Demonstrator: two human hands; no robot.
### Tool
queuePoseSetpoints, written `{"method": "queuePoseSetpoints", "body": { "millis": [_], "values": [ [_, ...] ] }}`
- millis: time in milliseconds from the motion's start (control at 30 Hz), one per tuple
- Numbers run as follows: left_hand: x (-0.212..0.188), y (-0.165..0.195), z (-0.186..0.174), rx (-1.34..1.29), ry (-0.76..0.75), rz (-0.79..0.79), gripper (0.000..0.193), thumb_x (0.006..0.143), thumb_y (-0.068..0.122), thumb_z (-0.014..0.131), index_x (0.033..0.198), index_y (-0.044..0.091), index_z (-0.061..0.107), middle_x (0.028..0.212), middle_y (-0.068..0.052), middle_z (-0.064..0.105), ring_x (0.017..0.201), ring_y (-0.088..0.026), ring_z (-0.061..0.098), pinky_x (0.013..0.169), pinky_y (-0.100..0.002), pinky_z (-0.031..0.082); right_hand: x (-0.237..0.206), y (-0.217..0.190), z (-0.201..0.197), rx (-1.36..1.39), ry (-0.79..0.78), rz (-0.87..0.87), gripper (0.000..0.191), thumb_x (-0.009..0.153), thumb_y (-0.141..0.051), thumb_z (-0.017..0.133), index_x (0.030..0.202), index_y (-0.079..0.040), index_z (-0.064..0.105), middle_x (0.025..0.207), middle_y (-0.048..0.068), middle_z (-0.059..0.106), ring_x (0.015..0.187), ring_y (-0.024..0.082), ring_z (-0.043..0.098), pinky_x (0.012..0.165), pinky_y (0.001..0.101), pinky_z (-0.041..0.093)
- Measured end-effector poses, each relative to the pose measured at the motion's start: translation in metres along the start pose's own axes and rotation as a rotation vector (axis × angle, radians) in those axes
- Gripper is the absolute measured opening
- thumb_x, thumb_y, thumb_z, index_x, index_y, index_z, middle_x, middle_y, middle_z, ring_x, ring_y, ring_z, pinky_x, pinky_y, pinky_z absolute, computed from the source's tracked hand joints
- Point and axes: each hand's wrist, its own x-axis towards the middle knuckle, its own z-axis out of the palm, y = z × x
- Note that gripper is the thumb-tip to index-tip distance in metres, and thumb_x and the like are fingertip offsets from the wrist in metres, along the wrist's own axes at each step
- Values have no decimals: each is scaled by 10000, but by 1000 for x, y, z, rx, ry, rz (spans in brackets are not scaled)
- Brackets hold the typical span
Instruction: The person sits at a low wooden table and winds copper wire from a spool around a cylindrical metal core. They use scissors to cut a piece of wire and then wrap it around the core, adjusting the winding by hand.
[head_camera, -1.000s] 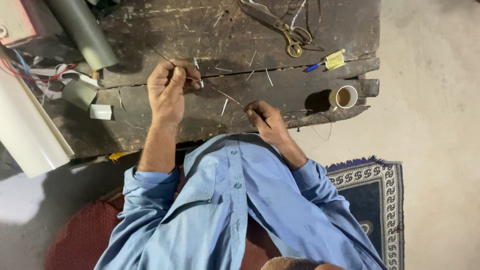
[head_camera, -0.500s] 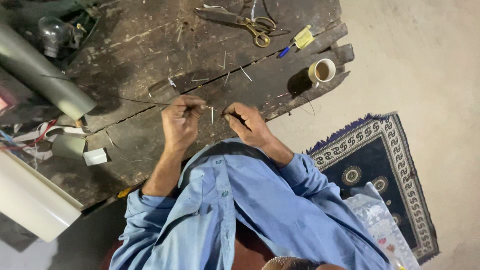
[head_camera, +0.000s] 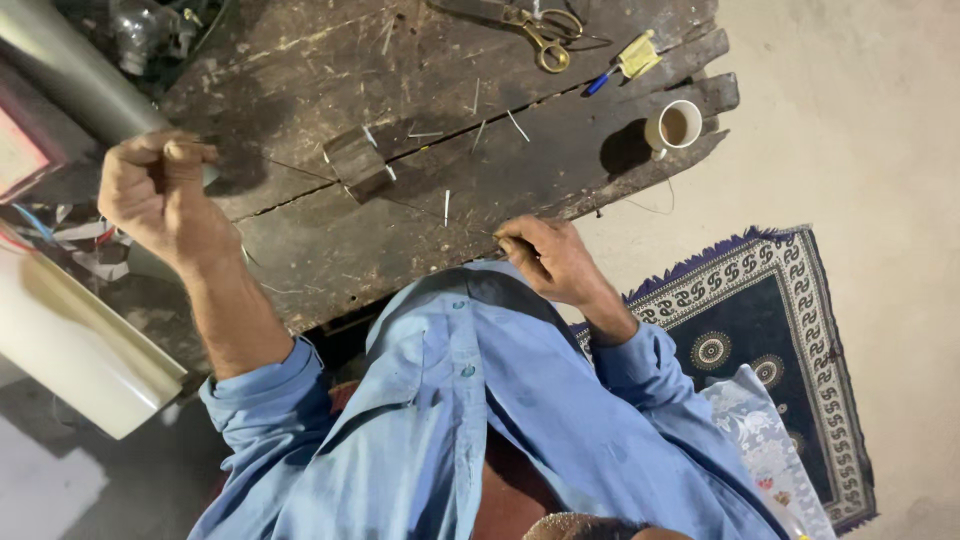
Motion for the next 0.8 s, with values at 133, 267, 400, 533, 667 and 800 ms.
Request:
{"method": "queuePoseSetpoints", "body": {
  "millis": [133, 267, 400, 533, 667, 800],
  "values": [
    [10, 5, -47, -49, 196, 11, 139, 1092, 50, 772, 996, -10, 691, 888, -148, 722, 687, -215, 682, 581, -350, 596, -6, 12, -10, -97, -21, 87, 84, 974, -31, 660, 1057, -28, 671, 858, 103, 722, 663, 187, 673, 585, 319, 520],
    [-2, 20, -54, -62, 174, -2, 119, 1103, 79, 739, 1020, 7, 692, 899, -127, 706, 631, -175, 644, 517, -314, 544, -4, 17, -21, -79, 82, 149, 82, 987, -23, 666, 1069, -19, 663, 805, 108, 687, 652, 190, 659, 587, 332, 511],
    [-46, 12, 4, -181, -19, -434, 73, 1091, 76, 669, 1083, 15, 707, 947, -93, 712, 779, -161, 665, 663, -302, 550, 15, 17, -11, -107, 89, 53, 74, 998, -23, 675, 1070, -26, 658, 811, 125, 678, 659, 239, 653, 596, 360, 499],
    [-68, 5, 46, -263, -253, -872, 334, 1082, 309, 609, 1073, 8, 750, 844, -58, 720, 670, -107, 633, 566, -233, 484, 40, 16, 5, -217, 82, -103, 88, 1004, -31, 684, 1081, -42, 642, 857, 132, 692, 742, 321, 680, 644, 402, 522],
    [-63, -1, 58, -229, -523, -859, 326, 1026, 322, 687, 1081, 13, 774, 786, -41, 717, 611, -63, 549, 508, -217, 397, 60, 20, 14, -328, 101, -136, 112, 984, -14, 676, 1088, -47, 650, 871, 151, 688, 750, 346, 680, 648, 427, 520],
    [-60, -11, 61, -6, -630, -769, 268, 1023, 272, 766, 1034, 6, 792, 747, -30, 683, 618, -37, 523, 543, -208, 393, 72, 28, 22, -278, 199, -151, 82, 1038, -9, 646, 1115, -35, 635, 906, 146, 697, 764, 295, 693, 655, 380, 529]
  ]
}}
